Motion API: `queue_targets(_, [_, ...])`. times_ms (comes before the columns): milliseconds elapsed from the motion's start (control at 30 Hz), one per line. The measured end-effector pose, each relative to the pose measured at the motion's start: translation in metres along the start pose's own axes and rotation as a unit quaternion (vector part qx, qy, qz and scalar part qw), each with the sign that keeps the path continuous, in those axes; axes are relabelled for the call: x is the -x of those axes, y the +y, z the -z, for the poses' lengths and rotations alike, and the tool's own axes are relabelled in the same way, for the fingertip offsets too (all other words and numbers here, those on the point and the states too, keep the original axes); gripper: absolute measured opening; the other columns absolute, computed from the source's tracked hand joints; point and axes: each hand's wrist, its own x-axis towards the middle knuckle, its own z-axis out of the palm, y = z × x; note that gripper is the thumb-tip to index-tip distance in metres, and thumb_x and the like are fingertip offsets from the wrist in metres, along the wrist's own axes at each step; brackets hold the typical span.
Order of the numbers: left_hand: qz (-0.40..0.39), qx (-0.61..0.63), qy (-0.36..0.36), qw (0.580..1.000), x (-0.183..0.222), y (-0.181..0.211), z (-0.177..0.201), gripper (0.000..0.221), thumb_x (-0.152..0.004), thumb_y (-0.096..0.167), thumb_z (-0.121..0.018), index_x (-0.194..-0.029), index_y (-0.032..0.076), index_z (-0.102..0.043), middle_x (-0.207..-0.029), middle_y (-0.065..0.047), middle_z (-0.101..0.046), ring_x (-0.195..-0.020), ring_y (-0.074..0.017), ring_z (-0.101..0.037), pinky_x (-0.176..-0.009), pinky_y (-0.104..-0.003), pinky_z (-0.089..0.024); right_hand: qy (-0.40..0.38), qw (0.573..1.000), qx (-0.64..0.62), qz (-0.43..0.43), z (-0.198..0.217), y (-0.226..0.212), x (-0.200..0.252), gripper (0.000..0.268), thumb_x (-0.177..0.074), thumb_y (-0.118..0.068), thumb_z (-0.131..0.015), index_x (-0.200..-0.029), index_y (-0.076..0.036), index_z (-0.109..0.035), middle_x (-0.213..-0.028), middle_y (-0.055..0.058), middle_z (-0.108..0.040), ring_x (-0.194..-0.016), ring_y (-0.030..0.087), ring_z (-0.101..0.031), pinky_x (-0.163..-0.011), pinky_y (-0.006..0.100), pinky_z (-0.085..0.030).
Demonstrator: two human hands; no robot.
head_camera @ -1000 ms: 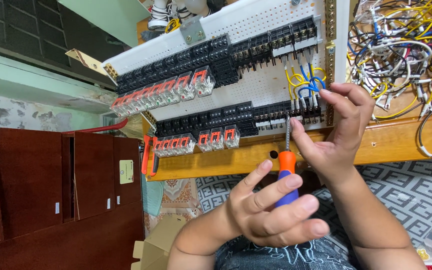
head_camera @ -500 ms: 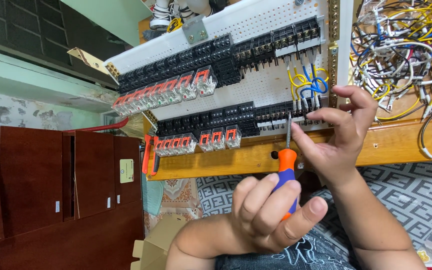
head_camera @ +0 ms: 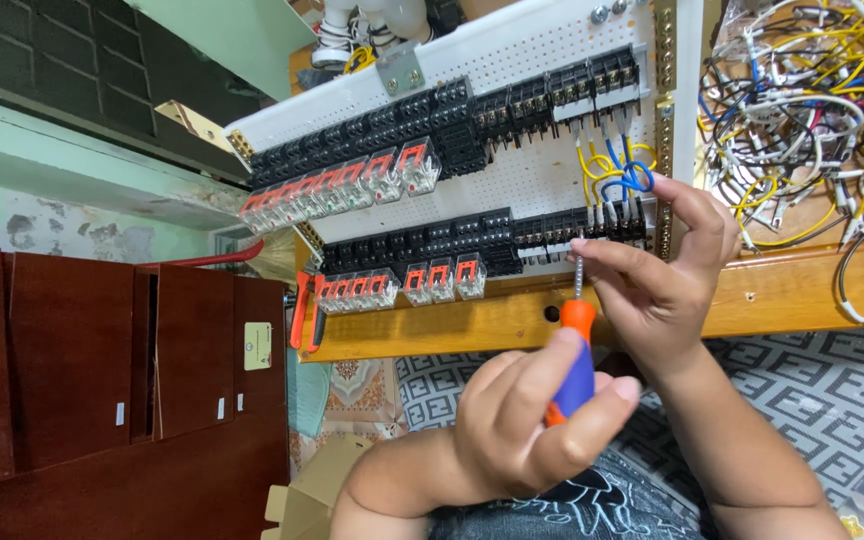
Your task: Connecting electrical wires to circuit breakers and terminals on a control panel using a screwdriver.
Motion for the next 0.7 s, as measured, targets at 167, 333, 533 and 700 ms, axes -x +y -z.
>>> queue_targets(167, [-0.039, -0.056, 0.063, 0.996, 0.005, -0.025, 0.003, 0.028, -0.103, 0.022, -0.082, -0.123, 0.019, -0.062, -0.112, -0.021, -0.062, -0.072, -0.0226, -0.071, -0.058, -0.033, -0.063, 0.003, 1.000, 0.003, -0.020, -0.002, -0.001, -0.002, 0.025, -0.094, -0.016, -0.086, -0.117, -0.017, -0.076, -0.143, 0.022, -0.048, -0.132, 0.039, -0.049, -0.115, 0.051, -0.032])
queue_targets(333, [-0.059, -0.018, 0.058, 0.996, 0.005, -0.046, 0.034, 0.045, -0.104, 0.017, -0.075, -0.133, 0.011, -0.041, -0.121, -0.025, -0.053, -0.104, -0.0292, -0.069, -0.084, -0.036, -0.073, 0.019, 0.999, -0.006, -0.040, -0.002, -0.001, -0.004, 0.037, -0.089, -0.019, -0.093, -0.118, -0.010, -0.072, -0.136, 0.020, -0.047, -0.129, 0.037, -0.050, -0.117, 0.048, -0.039])
queue_targets(533, [0.012, 0.000, 0.088, 0.996, -0.018, -0.059, 0.013, 0.029, -0.105, 0.010, -0.069, -0.128, 0.009, -0.050, -0.125, -0.026, -0.053, -0.110, -0.0379, -0.071, -0.092, -0.046, -0.072, 0.020, 0.999, 0.002, -0.050, -0.002, -0.001, -0.004, 0.038, -0.089, -0.022, -0.093, -0.118, -0.012, -0.071, -0.136, 0.018, -0.048, -0.128, 0.035, -0.051, -0.116, 0.046, -0.036])
queue_targets(700, [0.005, -0.024, 0.086, 0.996, -0.024, -0.059, 0.003, 0.027, -0.105, 0.010, -0.069, -0.126, 0.009, -0.051, -0.124, -0.027, -0.055, -0.109, -0.0389, -0.071, -0.093, -0.046, -0.071, 0.027, 0.998, -0.005, -0.054, -0.003, 0.002, -0.002, 0.038, -0.088, -0.021, -0.093, -0.118, -0.014, -0.072, -0.134, 0.016, -0.048, -0.126, 0.034, -0.053, -0.115, 0.045, -0.036])
